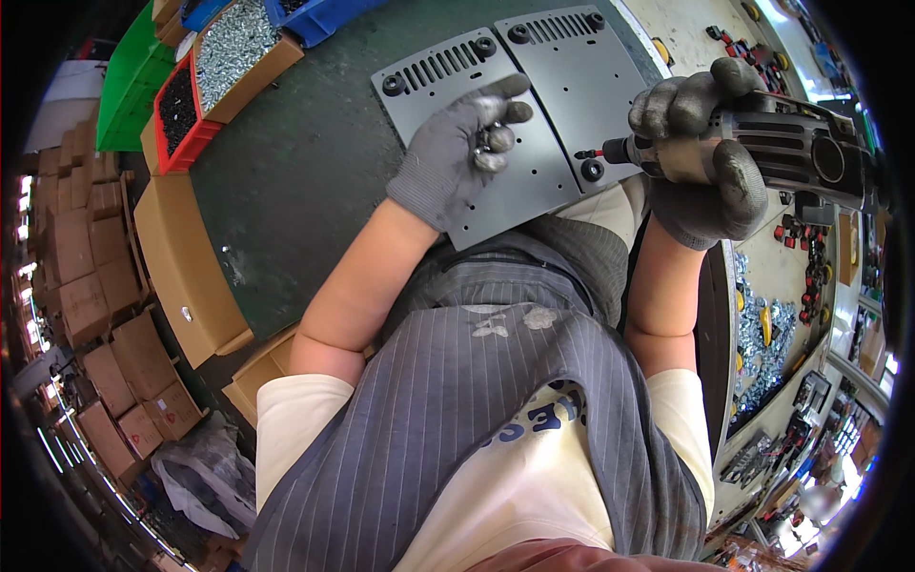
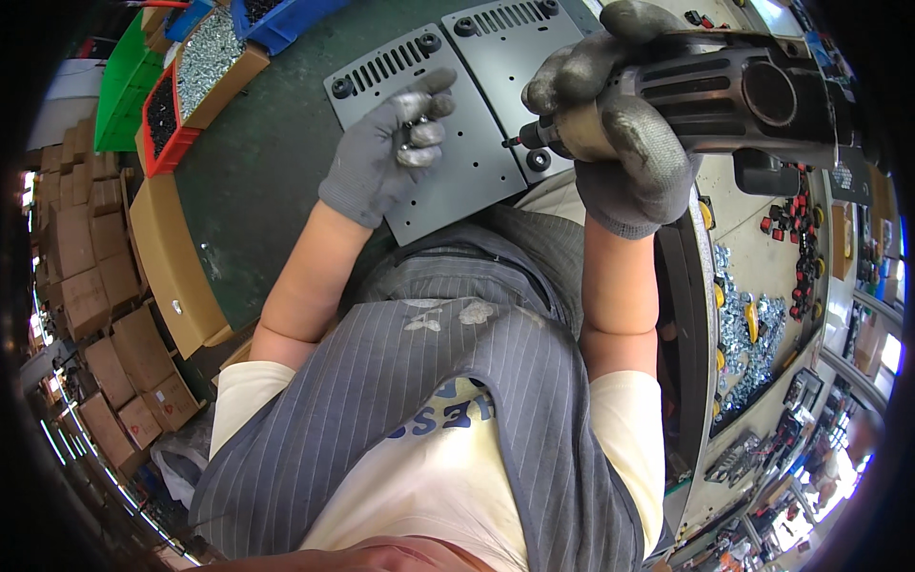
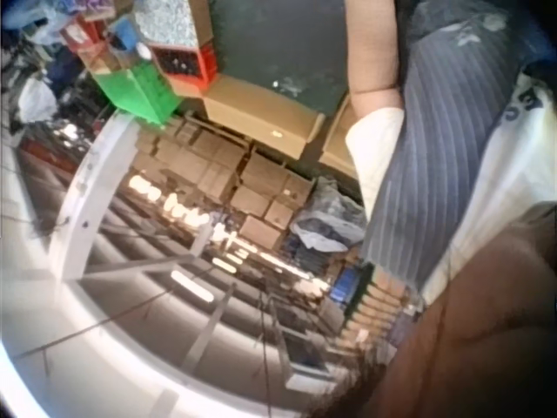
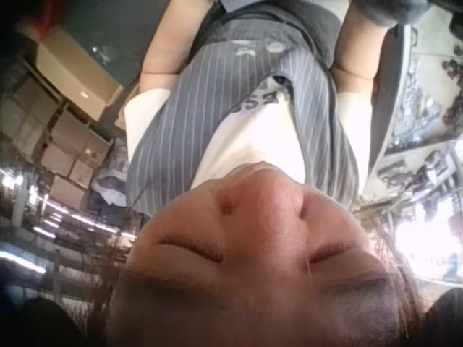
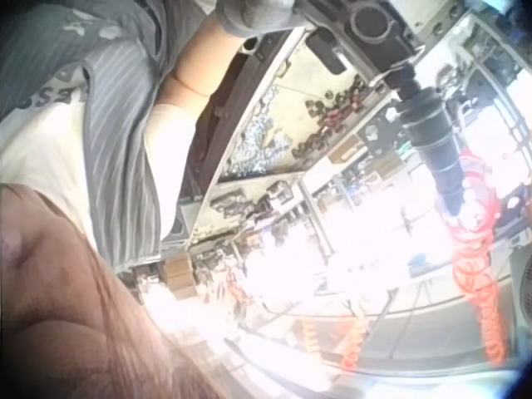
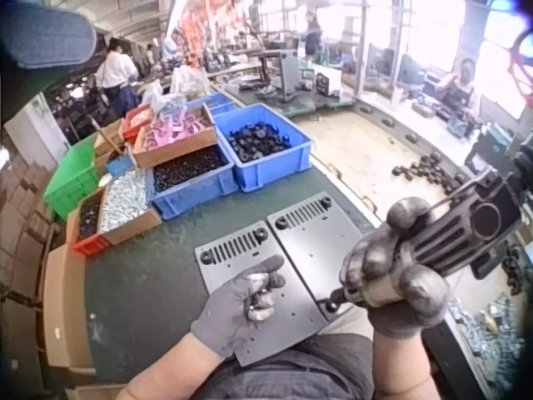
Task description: Assembling metal enclosure parts and installing cooling fans using a power screwdriver.
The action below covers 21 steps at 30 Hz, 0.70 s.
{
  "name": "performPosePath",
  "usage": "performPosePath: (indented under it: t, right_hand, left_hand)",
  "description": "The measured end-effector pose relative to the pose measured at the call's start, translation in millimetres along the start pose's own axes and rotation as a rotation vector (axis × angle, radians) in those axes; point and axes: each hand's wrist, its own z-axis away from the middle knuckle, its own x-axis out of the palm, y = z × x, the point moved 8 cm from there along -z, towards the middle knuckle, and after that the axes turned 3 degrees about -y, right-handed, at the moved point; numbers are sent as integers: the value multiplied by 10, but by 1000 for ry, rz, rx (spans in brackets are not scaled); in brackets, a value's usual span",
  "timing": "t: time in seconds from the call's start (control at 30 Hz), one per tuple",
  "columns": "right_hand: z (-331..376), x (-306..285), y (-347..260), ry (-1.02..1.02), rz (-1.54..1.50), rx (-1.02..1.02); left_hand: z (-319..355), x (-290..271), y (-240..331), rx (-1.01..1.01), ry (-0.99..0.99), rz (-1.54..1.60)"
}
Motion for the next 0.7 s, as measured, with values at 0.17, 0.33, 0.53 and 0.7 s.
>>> performPosePath:
  t: [0.17,0.33,0.53,0.7]
  right_hand:
    - [-112,142,3,-26,41,-98]
    - [-163,239,122,-12,-71,-101]
    - [-221,352,214,-106,-176,-73]
    - [-162,400,180,-63,-138,-64]
  left_hand:
    - [54,-95,-77,-67,89,79]
    - [131,-122,-187,-138,58,80]
    - [242,49,-294,-254,-121,394]
    - [290,167,-330,-287,-176,571]
